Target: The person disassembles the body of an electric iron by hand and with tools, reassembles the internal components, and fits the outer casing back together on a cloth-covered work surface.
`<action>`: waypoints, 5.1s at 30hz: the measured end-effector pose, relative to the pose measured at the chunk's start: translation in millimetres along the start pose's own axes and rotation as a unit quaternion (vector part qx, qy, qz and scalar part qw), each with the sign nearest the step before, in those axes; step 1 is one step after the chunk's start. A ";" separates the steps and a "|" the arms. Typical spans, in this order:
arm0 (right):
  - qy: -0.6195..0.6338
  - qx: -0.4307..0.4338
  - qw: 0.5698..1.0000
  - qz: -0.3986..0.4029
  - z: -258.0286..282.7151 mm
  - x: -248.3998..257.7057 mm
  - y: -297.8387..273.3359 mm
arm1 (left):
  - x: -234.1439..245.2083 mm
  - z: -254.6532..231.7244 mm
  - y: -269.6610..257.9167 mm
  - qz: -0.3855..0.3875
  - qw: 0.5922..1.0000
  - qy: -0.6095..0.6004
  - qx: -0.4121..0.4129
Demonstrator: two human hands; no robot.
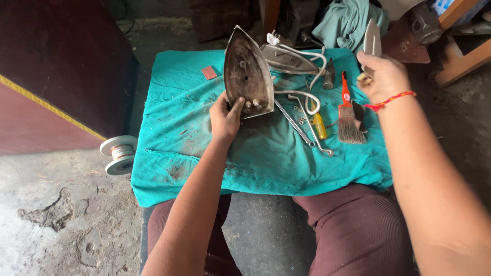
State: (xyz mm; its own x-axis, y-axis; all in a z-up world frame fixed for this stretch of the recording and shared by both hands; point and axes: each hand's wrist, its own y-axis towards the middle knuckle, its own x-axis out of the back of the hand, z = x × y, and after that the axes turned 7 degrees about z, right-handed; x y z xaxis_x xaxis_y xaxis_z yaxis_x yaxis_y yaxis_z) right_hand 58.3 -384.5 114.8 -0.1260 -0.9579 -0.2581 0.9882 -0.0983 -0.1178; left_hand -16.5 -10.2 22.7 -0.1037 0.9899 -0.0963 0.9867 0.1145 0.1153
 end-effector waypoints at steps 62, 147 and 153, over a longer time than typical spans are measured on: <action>-0.315 0.227 0.871 0.300 -47.7 -196.3 -49.4 | 0.6 -14.3 -4.4 0.007 1.000 0.016 -0.025; -0.537 0.253 0.794 0.128 -74.7 -30.2 -93.8 | 5.9 4.9 6.7 0.043 0.997 -0.030 -0.058; -0.473 0.277 0.835 0.049 -87.8 -32.0 -99.2 | 5.7 10.6 10.1 0.042 0.995 -0.066 -0.057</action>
State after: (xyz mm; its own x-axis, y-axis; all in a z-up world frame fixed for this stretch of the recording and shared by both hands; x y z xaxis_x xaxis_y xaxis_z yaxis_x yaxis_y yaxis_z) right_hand -43.3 -320.4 50.5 -0.1761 -0.7279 0.6627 0.9118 0.1331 0.3885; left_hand -5.8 -4.2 12.8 0.0035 0.9779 -0.2090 0.9698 0.0476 0.2392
